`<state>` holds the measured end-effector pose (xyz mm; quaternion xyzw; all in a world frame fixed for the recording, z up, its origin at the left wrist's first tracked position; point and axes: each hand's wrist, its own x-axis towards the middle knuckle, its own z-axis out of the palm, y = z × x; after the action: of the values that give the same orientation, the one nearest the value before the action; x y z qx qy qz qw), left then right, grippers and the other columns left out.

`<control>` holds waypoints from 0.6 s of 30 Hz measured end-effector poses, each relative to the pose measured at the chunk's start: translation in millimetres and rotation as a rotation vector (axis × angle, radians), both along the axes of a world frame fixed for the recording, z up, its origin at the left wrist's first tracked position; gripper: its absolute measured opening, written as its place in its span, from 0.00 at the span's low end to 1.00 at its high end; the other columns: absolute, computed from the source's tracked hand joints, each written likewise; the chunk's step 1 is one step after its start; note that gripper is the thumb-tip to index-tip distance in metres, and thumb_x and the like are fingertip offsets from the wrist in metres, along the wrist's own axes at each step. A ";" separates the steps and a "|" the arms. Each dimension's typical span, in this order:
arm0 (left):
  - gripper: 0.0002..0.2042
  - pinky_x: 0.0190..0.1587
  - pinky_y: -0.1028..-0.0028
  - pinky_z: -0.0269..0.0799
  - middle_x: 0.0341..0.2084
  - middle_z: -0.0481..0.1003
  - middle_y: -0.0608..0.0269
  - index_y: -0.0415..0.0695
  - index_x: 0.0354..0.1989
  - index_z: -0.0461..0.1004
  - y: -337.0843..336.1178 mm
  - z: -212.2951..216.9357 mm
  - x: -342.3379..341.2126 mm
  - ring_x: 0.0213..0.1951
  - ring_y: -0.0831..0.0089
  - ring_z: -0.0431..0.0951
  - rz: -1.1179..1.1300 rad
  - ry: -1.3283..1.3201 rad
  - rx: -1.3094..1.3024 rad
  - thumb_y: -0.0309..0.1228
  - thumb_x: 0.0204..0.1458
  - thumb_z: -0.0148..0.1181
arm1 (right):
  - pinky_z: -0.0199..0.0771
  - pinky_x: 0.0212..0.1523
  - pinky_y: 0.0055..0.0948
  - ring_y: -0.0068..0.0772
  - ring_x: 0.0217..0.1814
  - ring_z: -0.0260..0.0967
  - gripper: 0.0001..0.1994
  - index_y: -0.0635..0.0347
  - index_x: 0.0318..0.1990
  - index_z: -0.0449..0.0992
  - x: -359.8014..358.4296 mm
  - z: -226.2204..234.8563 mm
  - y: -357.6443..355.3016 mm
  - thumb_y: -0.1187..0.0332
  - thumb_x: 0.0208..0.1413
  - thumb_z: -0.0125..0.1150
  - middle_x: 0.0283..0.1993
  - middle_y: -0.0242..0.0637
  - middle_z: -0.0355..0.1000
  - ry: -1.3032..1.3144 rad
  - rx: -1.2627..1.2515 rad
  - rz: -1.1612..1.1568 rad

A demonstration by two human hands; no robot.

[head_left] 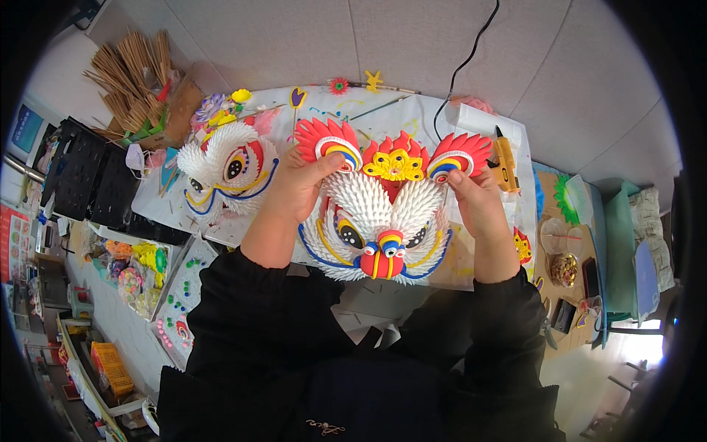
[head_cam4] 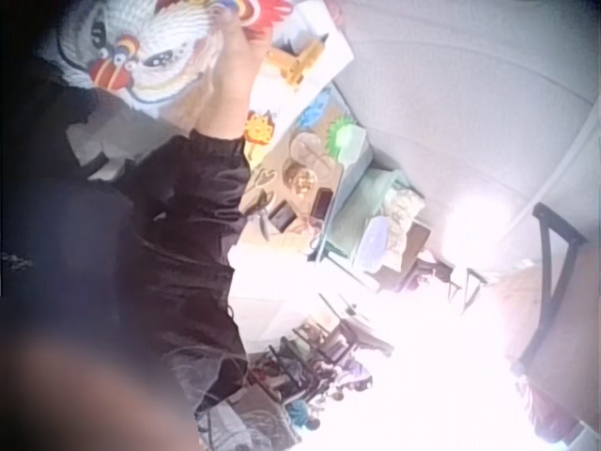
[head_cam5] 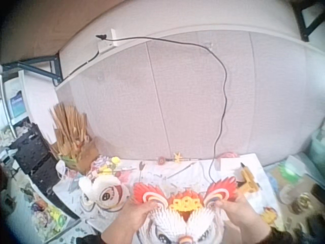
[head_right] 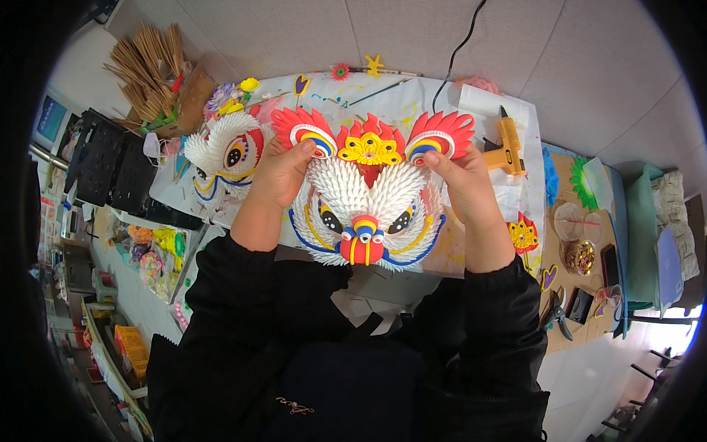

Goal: The person assembles decorative elements for a lion dance mask by attaching colorful paper cutouts to wooden sticks and trimming them with shears. They then affix small foam pieces to the mask using a hot glue gun and a brush, and finally attach a heart-shaped cutout to the mask.

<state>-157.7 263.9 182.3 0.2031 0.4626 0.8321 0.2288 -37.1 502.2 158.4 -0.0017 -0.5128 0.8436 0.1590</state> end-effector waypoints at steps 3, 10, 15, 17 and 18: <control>0.13 0.45 0.73 0.69 0.36 0.76 0.66 0.42 0.41 0.73 -0.5 1.1 2.9 0.39 0.76 0.74 0.014 0.020 -0.009 0.22 0.46 0.61 | 0.65 0.46 0.25 0.20 0.41 0.68 0.11 0.58 0.40 0.74 -0.9 -2.1 -0.8 0.72 0.48 0.64 0.38 0.29 0.74 0.004 -0.021 -0.003; 0.12 0.43 0.74 0.69 0.36 0.76 0.66 0.43 0.41 0.73 1.3 -2.3 10.0 0.38 0.78 0.74 0.073 0.061 -0.022 0.24 0.47 0.61 | 0.66 0.46 0.24 0.20 0.41 0.68 0.10 0.57 0.40 0.74 -1.8 -1.5 -3.4 0.72 0.48 0.64 0.38 0.29 0.74 0.024 -0.005 -0.003; 0.11 0.42 0.74 0.70 0.36 0.75 0.67 0.42 0.42 0.72 3.2 -7.0 12.2 0.37 0.77 0.74 0.053 0.062 0.040 0.24 0.48 0.60 | 0.66 0.45 0.24 0.20 0.40 0.68 0.10 0.58 0.40 0.74 -1.0 -4.4 -5.3 0.72 0.48 0.64 0.38 0.29 0.74 0.019 -0.020 -0.019; 0.11 0.42 0.74 0.70 0.36 0.75 0.66 0.42 0.42 0.72 3.4 -8.6 13.2 0.37 0.77 0.74 0.037 0.050 0.043 0.24 0.48 0.60 | 0.66 0.44 0.23 0.19 0.40 0.68 0.10 0.58 0.40 0.74 -1.2 -5.8 -5.5 0.72 0.48 0.64 0.38 0.29 0.74 0.021 -0.017 -0.027; 0.11 0.42 0.74 0.70 0.36 0.75 0.66 0.41 0.42 0.72 3.0 -8.3 13.4 0.38 0.77 0.74 0.027 0.051 0.052 0.23 0.48 0.60 | 0.66 0.43 0.23 0.19 0.39 0.68 0.10 0.57 0.40 0.75 -1.6 -6.2 -5.8 0.72 0.48 0.64 0.38 0.29 0.74 0.019 -0.012 -0.021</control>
<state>-144.3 266.9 174.0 0.2241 0.4495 0.8412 0.2003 -38.7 496.3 152.2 -0.0001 -0.5064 0.8448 0.1729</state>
